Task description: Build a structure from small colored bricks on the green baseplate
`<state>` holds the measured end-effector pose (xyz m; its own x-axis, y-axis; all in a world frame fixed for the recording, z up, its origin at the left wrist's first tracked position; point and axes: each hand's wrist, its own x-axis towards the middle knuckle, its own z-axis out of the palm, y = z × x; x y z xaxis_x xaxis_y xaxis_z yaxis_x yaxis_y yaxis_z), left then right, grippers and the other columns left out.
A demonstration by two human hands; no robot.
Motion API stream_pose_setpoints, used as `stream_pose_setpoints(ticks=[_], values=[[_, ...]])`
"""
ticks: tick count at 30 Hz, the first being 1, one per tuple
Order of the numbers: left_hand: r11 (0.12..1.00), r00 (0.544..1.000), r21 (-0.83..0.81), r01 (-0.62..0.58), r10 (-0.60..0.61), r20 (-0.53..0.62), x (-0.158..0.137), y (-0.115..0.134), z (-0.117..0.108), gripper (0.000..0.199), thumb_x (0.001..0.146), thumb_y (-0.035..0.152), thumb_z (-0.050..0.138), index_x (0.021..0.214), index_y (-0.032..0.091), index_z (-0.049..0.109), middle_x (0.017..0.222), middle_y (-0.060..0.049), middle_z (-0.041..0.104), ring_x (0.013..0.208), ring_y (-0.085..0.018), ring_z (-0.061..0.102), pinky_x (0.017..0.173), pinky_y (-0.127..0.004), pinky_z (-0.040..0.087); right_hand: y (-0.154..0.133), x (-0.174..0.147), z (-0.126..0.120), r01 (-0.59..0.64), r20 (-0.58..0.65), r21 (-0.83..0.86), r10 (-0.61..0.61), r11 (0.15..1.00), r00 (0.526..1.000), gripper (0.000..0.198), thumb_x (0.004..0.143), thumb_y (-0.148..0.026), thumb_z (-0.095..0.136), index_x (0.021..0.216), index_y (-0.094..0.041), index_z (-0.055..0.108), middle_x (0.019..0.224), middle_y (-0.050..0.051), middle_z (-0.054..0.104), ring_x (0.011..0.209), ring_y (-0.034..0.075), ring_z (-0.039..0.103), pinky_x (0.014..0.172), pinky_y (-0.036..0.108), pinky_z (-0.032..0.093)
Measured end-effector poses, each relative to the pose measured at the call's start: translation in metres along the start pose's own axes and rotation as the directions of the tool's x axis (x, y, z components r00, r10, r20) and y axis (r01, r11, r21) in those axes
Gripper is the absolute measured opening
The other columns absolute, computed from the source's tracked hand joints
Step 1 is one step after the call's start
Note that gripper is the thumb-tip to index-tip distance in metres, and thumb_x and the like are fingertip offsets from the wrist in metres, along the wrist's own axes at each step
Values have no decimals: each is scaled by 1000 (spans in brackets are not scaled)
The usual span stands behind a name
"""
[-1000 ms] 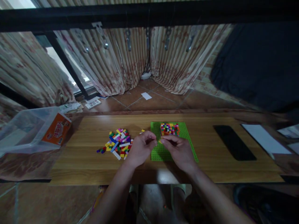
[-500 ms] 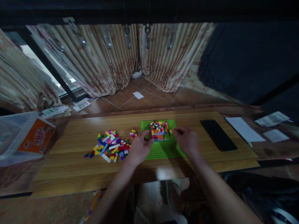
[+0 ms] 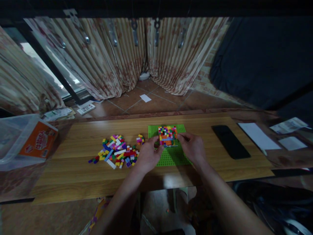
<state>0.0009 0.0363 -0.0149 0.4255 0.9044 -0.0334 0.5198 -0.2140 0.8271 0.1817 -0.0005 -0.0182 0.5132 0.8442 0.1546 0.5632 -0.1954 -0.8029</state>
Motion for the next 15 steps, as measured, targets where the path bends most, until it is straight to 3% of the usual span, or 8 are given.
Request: stream_pose_setpoints(ticks=[2,4,8,11,15], values=[[1000,1000,7,-6,6,-2,0,-1,0,38,84,22,56,122,16,59,110,-9,70,82,-17,67,75,-30,54,4,3,1,-71,19,108,69,992,997,29,75,-43,62,80,-17,75,72,6,74,65,19,65,59,28,47],[1000,1000,10,-14,14,0,0,-2,1,38,85,22,56,122,17,59,110,-9,70,83,-17,67,75,-30,54,7,6,3,-217,54,249,210,944,976,30,68,-44,69,78,-16,75,67,5,71,57,16,62,52,25,45],[999,1000,16,-29,29,1,0,-1,2,38,84,21,55,122,16,59,109,-8,69,83,-17,66,75,-29,54,7,12,2,-485,195,437,447,758,873,26,56,-36,78,71,-15,71,56,0,63,46,9,53,40,19,39],[999,999,32,-30,30,-13,-1,0,4,37,83,19,56,120,17,60,104,-7,70,84,-17,66,75,-29,53,6,14,0,-539,254,474,478,696,841,21,56,-29,79,68,-16,70,54,-1,62,44,8,51,37,17,39],[997,999,60,-38,40,-21,-1,0,5,36,83,21,56,118,17,61,100,-7,70,85,-17,66,76,-29,53,7,16,1,-561,277,476,490,677,826,13,60,-24,77,68,-16,70,54,0,63,44,8,51,36,17,42]])
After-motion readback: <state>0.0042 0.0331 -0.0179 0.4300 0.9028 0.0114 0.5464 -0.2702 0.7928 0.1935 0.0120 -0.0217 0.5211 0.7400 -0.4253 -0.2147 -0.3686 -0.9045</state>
